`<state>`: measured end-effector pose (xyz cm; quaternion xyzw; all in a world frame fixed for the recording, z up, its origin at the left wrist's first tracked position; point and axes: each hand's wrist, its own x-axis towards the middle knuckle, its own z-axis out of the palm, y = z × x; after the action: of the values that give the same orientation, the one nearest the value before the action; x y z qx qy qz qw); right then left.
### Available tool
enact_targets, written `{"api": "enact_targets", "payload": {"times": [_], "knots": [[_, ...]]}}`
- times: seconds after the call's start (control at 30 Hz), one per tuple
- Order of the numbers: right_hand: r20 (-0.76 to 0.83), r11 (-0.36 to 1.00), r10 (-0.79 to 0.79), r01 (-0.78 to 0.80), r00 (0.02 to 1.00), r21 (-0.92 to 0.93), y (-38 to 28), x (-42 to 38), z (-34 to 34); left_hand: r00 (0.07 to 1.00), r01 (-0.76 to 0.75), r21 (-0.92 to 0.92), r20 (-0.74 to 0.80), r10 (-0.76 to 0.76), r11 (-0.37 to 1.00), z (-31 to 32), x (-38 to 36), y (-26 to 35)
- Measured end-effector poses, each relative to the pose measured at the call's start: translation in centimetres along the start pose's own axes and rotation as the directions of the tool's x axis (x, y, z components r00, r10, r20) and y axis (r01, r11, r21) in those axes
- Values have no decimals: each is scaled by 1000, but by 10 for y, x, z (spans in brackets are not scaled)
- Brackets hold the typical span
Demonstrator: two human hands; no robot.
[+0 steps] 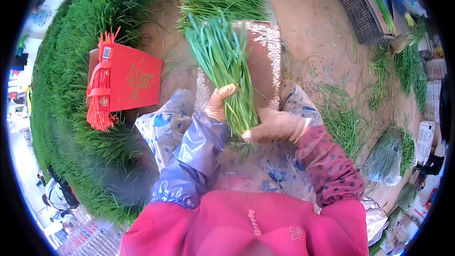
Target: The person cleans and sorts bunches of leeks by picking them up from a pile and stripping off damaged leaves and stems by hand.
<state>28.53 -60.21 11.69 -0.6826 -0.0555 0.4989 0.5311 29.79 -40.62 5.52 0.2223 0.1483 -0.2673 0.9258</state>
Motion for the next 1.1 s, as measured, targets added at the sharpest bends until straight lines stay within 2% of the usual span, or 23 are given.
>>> {"api": "enact_targets", "payload": {"times": [0.07,0.13,0.23,0.27,0.3,0.33,0.37,0.4,0.43,0.5,0.57,0.6,0.67,0.73,0.77,0.8,0.83,0.9,0.93,0.97,1.0,1.03,1.1], "knots": [[46,991,-125,127,991,-48,9,-18,-22,998,14,51,66,-17,999,16,-23,11],[-54,998,-68,67,996,-20,10,-26,-46,985,22,132,166,-44,991,18,-33,16],[13,859,-443,421,896,292,-30,-18,-32,962,-161,368,268,61,916,39,-33,15],[11,858,-448,427,894,284,-49,-13,-25,961,-192,469,267,69,862,58,-41,21],[-147,793,-520,540,841,284,-66,-7,-19,959,-200,472,272,75,859,57,-35,22],[-299,720,-570,640,766,267,-80,-3,-15,908,-390,596,377,184,702,52,-25,24],[-291,721,-572,639,767,268,-90,-1,-14,832,-551,672,490,262,495,49,-18,28],[-367,719,-565,659,739,221,-99,2,-13,877,-479,706,413,246,522,51,-16,32],[-440,720,-555,673,706,172,-106,3,-10,902,-417,834,334,273,360,50,-20,38],[-470,694,-561,696,682,182,-109,3,-1,868,-473,820,372,327,322,55,-21,46],[-480,719,-614,695,627,-12,-106,4,1,887,-437,860,363,286,262,61,-19,57],[-419,825,-542,557,729,-96,-103,3,1,903,-402,895,352,245,194,66,-23,64],[-367,767,-624,631,690,-119,-80,24,3,837,-508,854,521,166,-115,45,-10,63],[-253,870,-493,473,832,-139,-68,33,-7,779,-480,786,586,223,-390,25,5,49],[-316,833,-516,552,796,30,-64,27,4,747,-437,738,617,250,-515,14,14,42],[-297,862,-498,503,815,-67,-56,29,-7,838,-455,877,480,260,-152,29,1,46],[-314,803,-594,564,740,-190,-44,32,-18,652,-588,790,590,477,-174,35,-3,41],[-334,649,-759,617,558,-444,-22,41,-39,634,-714,671,498,591,200,44,12,26],[-311,653,-756,629,576,-421,-42,31,-28,629,-709,678,484,608,193,55,19,25],[-296,662,-748,637,594,-395,-69,14,-15,814,-579,326,279,509,747,78,21,28],[-283,661,-748,639,600,-393,-83,10,-1,788,-545,773,340,513,324,77,3,31],[-358,643,-765,666,536,-378,-95,7,13,758,-324,917,399,515,-233,76,-15,34],[-420,622,-774,694,474,-362,-106,11,25,971,-21,998,36,236,-66,65,51,6]]}}
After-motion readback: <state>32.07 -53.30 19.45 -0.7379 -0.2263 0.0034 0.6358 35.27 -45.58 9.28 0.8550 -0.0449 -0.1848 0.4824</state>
